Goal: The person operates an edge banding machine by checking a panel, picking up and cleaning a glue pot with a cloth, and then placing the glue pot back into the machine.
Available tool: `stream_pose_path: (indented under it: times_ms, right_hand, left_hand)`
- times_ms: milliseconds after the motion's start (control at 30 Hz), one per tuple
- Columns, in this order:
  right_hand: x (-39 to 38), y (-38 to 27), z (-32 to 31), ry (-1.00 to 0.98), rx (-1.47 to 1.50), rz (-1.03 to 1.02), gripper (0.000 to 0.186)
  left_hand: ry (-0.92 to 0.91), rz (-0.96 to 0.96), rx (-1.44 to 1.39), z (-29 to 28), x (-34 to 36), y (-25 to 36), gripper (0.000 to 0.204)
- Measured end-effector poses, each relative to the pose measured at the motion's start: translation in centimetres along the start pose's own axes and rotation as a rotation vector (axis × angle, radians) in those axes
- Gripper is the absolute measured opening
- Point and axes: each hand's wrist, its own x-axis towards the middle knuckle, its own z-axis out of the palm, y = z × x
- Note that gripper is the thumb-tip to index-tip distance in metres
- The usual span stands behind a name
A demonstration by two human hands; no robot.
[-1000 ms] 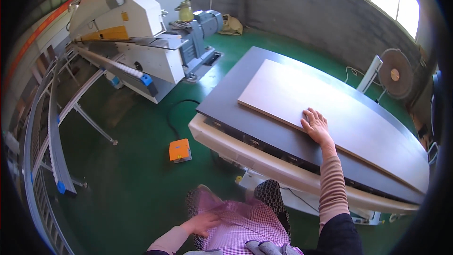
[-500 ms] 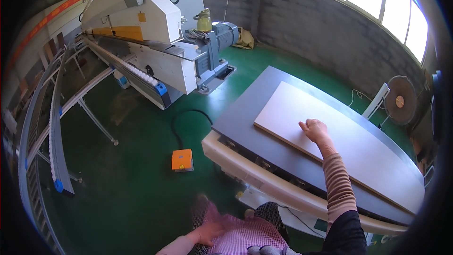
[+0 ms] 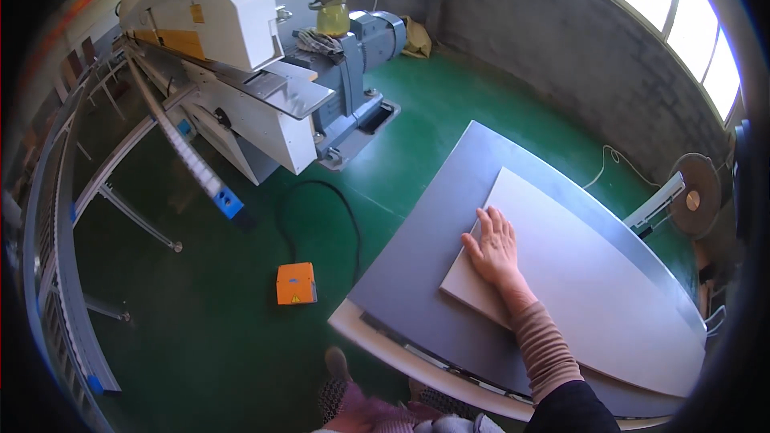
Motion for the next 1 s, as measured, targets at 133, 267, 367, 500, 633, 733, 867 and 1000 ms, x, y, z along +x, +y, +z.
stream_pose_path:
  times_ms: [133,267,367,500,633,733,867,1000]
  right_hand:
    - [0.4,-0.1,-1.1,-0.024,0.025,-0.012,0.070]
    - [0.5,-0.9,-1.3,-0.040,0.070,-0.012,0.069]
    - [0.9,-1.5,-2.2,-0.065,0.118,-0.007,0.074]
    - [1.0,-0.6,-3.2,-0.146,0.129,0.052,0.077]
    - [1.6,-0.7,-2.2,-0.170,0.079,0.052,0.077]
    - [2.1,-0.7,-2.2,-0.162,0.081,0.071,0.076]
    - [2.4,-1.0,-2.6,-0.147,0.106,0.059,0.074]
    - [2.8,-1.4,-2.7,-0.178,0.061,0.091,0.075]
  left_hand:
    - [0.001,-0.179,-0.053,-2.9,1.1,3.3,0.045]
    - [0.024,-0.454,-0.172,-5.6,3.3,5.7,0.042]
    - [0.049,-0.681,-0.414,-8.5,6.6,4.7,0.040]
    - [0.322,-0.484,-0.836,-33.1,16.0,17.6,0.025]
    - [0.845,0.028,-0.779,-51.1,23.9,18.0,0.028]
    - [1.008,0.105,-0.595,-63.0,30.7,12.3,0.031]
    - [1.106,0.100,-0.931,-76.5,39.7,4.9,0.048]
    - [1.109,-0.046,-1.095,-86.8,48.0,-4.0,0.075]
